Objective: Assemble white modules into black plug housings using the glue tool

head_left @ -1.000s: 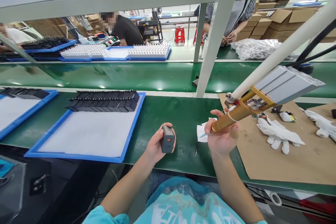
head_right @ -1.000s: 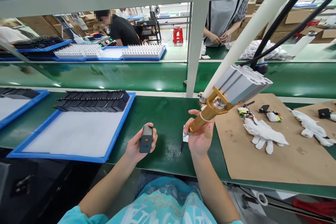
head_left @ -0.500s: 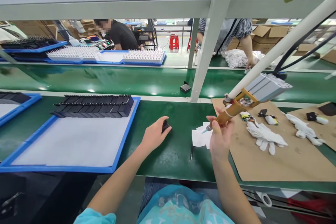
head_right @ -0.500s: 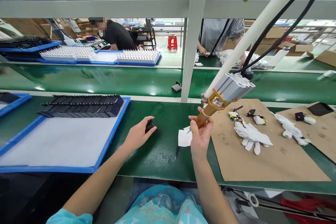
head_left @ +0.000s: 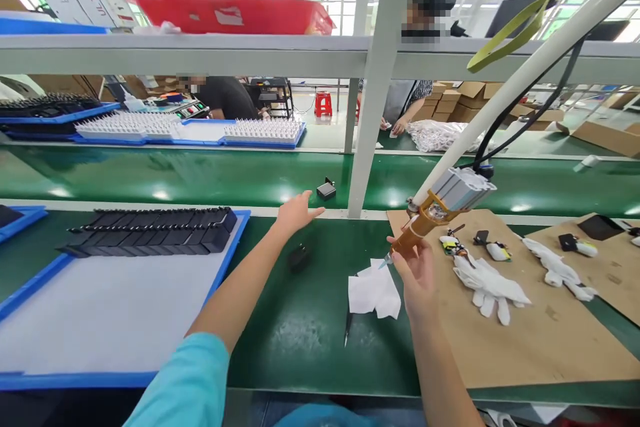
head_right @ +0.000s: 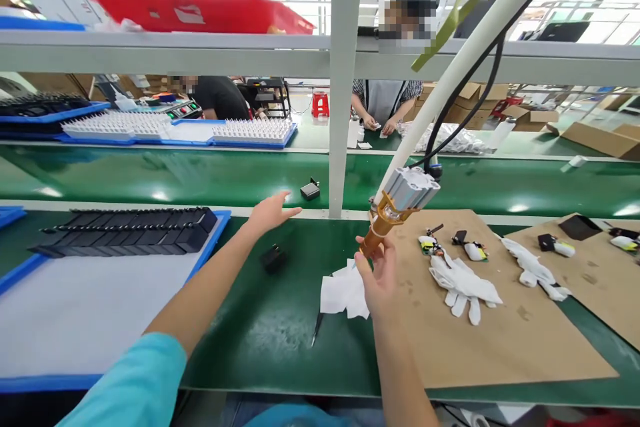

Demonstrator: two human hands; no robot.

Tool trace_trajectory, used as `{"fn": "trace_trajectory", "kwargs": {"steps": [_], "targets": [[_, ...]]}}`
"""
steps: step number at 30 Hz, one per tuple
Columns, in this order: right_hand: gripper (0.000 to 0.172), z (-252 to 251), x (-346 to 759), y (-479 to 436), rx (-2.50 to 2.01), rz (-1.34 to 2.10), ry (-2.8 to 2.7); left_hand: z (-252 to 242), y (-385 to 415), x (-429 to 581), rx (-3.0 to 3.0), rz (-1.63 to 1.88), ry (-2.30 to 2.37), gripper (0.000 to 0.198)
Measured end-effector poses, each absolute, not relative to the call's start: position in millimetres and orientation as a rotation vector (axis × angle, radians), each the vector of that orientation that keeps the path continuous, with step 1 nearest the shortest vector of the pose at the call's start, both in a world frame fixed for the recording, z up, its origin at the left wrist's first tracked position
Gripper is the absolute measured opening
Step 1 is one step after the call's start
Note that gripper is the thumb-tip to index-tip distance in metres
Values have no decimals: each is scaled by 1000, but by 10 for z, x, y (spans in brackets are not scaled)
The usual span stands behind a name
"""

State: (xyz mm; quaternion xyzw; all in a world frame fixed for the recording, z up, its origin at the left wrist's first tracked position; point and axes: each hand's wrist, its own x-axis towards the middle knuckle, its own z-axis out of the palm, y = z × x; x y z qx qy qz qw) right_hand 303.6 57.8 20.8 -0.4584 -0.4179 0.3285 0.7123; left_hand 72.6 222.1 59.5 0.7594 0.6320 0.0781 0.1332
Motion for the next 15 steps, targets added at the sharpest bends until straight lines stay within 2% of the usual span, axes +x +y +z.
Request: {"fn": "trace_trajectory", "kwargs": {"steps": [5, 10, 13, 15], "targets": [[47, 156, 3018, 520, -1031, 746, -964, 516, 3025, 1133, 2206, 166, 1841, 62], [45, 195, 2989, 491, -1043, 740, -973, 410, 3288, 1181, 2105, 174, 1849, 38], [46, 212, 2998, 479, -1056, 735, -1008, 395, 3270, 1075, 2030, 245, 1748, 36], [47, 217, 3009, 472, -1065, 736, -1023, 377, 3153, 1005, 1986, 312, 1613, 43]]}}
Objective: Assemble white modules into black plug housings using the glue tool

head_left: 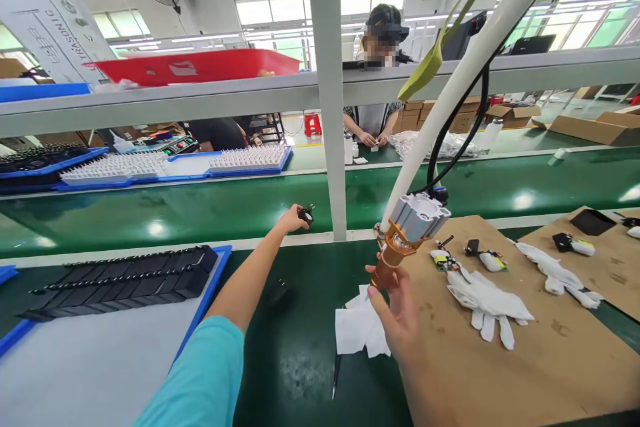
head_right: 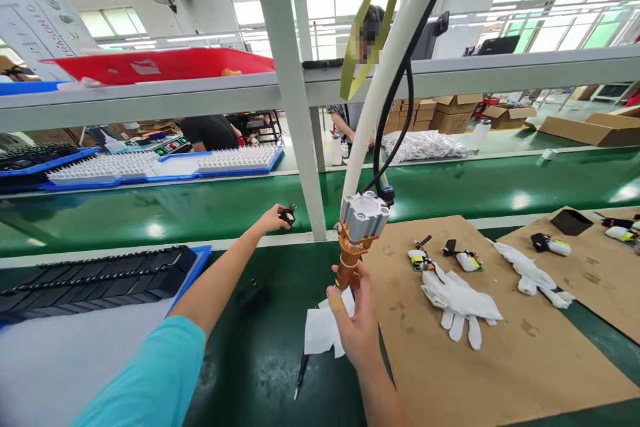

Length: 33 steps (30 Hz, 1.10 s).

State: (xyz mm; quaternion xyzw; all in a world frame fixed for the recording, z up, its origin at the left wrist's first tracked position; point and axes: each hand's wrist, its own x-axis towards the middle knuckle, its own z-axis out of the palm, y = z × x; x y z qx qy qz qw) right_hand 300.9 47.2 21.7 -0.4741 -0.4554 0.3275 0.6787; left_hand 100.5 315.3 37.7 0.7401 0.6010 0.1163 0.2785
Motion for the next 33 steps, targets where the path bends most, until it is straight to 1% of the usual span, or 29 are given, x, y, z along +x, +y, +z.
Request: {"fn": "trace_trajectory", "kwargs": {"steps": [3, 4, 8, 12, 15, 18, 20, 22, 26, 28, 30, 33], "targets": [[47, 222, 3022, 466, -1059, 737, -996, 342, 2815, 928, 1931, 394, 1359, 64], [47, 223, 3025, 466, -1053, 742, -991, 333, 2681, 909, 1914, 401, 1276, 67], [47, 217, 3034, 483, -1026, 758, -1001, 331, 2242, 850, 1856, 317, 973, 65], [47, 207, 3038, 515, -1022, 748, -1006, 318, 2122, 837, 1959, 92, 692, 67], [48, 198, 3042, 531, -1030, 744, -1012, 330, 2147, 848, 2082, -75, 727, 74], [48, 181, 3048, 539, -1044, 735, -1015, 435, 2125, 781, 2156, -106, 762, 80], [49, 162, 3055, 547, -1058, 720, -1019, 533, 2042, 662, 2199, -38, 823, 78], [51, 139, 3064, 564, -1064, 685, -1018, 609, 1911, 509, 2209, 33, 921, 71], [60, 98, 3083, 610, -1075, 628, -1013, 610, 1613, 300, 2196, -39, 1094, 66], [66, 93, 3088, 625, -1076, 602, -1011, 553, 1470, 296, 2210, -53, 1221, 56], [72, 107, 3083, 624, -1081, 558, -1011, 488, 1316, 338, 2212, 7, 1361, 44], [76, 151, 3039, 566, -1166, 414, -1015, 409, 1038, 403, 2178, 89, 1520, 34]]}}
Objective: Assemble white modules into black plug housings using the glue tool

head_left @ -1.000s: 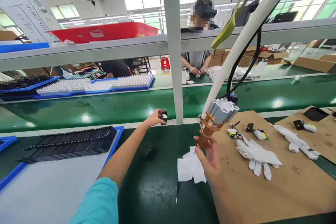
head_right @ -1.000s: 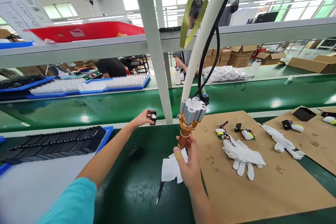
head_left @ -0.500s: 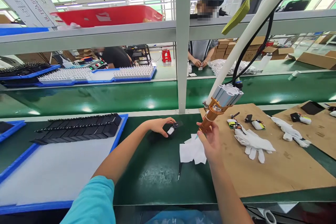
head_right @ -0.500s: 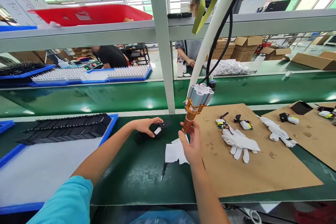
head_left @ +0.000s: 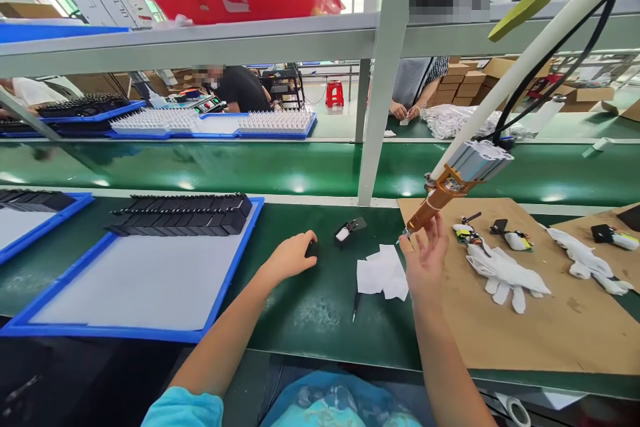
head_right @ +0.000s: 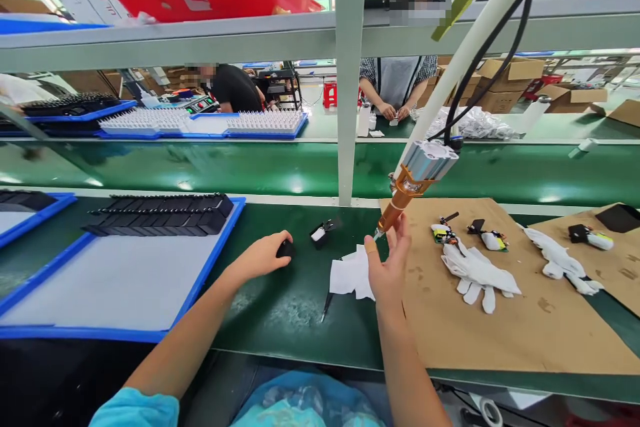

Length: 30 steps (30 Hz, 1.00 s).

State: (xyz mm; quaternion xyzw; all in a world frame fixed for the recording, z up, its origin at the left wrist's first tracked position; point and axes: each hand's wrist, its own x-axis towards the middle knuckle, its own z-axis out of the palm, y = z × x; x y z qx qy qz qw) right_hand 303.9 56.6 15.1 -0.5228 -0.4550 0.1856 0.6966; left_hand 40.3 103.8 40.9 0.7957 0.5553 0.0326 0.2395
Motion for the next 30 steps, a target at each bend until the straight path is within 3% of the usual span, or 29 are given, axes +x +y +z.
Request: {"fn": "trace_trajectory", "kwargs": {"steps": [3, 6, 8, 14, 24, 30], "targets": [[60, 174, 2906, 429, -1235, 246, -1142, 342, 732, 398, 2019, 241, 1579, 42], [33, 123, 2665, 248, -1173, 356, -1561, 250, 477, 335, 1648, 432, 1430, 51], [28, 49, 2484, 140, -1099, 440, -1849, 167, 361, 296, 1457, 525, 1317, 50], [32, -182, 2240, -5, -1081, 307, -2150, -74, 263, 278, 1244, 740, 1231, 47], [35, -120, 2135, -131, -1219, 50, -2275, -185, 350, 301, 1303, 751, 1126, 36], [33, -231, 1957, -163, -1336, -150, -2198, -185, 277, 280, 1274, 811, 1140, 39]]}}
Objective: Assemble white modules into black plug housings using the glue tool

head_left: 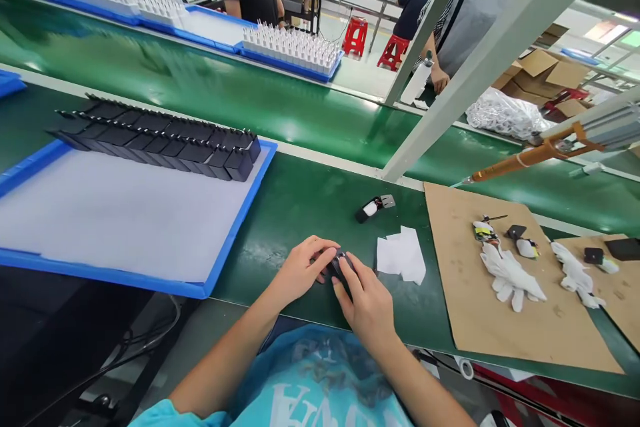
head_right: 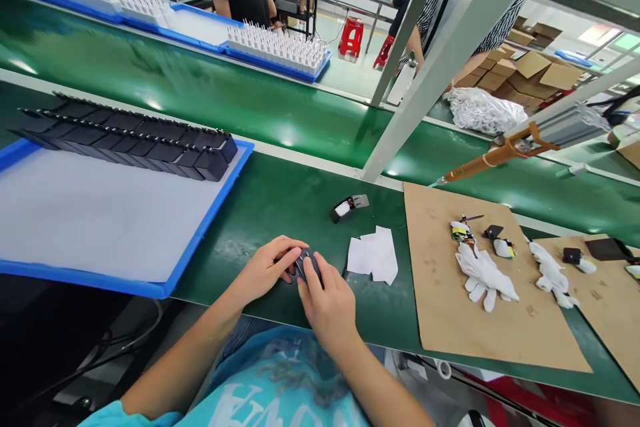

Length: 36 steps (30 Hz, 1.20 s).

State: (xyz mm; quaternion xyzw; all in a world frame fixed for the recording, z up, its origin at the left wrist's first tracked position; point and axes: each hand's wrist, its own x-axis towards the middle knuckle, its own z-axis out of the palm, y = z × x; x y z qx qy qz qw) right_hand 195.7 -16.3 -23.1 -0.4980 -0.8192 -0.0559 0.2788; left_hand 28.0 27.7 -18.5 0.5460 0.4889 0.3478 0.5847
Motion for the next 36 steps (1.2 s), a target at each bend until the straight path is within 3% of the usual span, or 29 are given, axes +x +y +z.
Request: {"fn": "trace_trajectory", "kwargs": {"steps": [3, 8, 13, 16, 20, 24, 30, 33, 36], "targets": [[38, -211, 2007, -185, -1311, -18, -2155, -182, 250, 232, 1180, 964, 1191, 41], [67, -114, 2146, -328, -1221, 83, -1942, -177, 250, 173, 1103, 1136, 1253, 35], [53, -146, 2155, -377, -1245, 216, -2088, -170, 251, 167, 1126, 1170, 1297, 31], [64, -163, 2159, -379, -1252, 183, -1978, -162, 247, 165, 1138, 1159, 1296, 31], [58, -150, 2153, -396, -1217, 271, -2077, -154, 242, 161, 1177, 1155, 1306, 31], [70, -149, 2186, -449, -1193, 243, -1980, -155, 248, 167, 1167, 1166, 1307, 33], [39, -391, 2209, -511, -1278, 554, -1803, -191, 226, 141, 1261, 1316, 1282, 34], [32, -354, 2166, -495, -1287, 742, -1338, -162, 161, 154, 1511, 1354, 1038, 50], [33, -175, 2052, -435, -1229, 1151, -994, -65, 81, 276, 1887, 1282, 792, 84]]}}
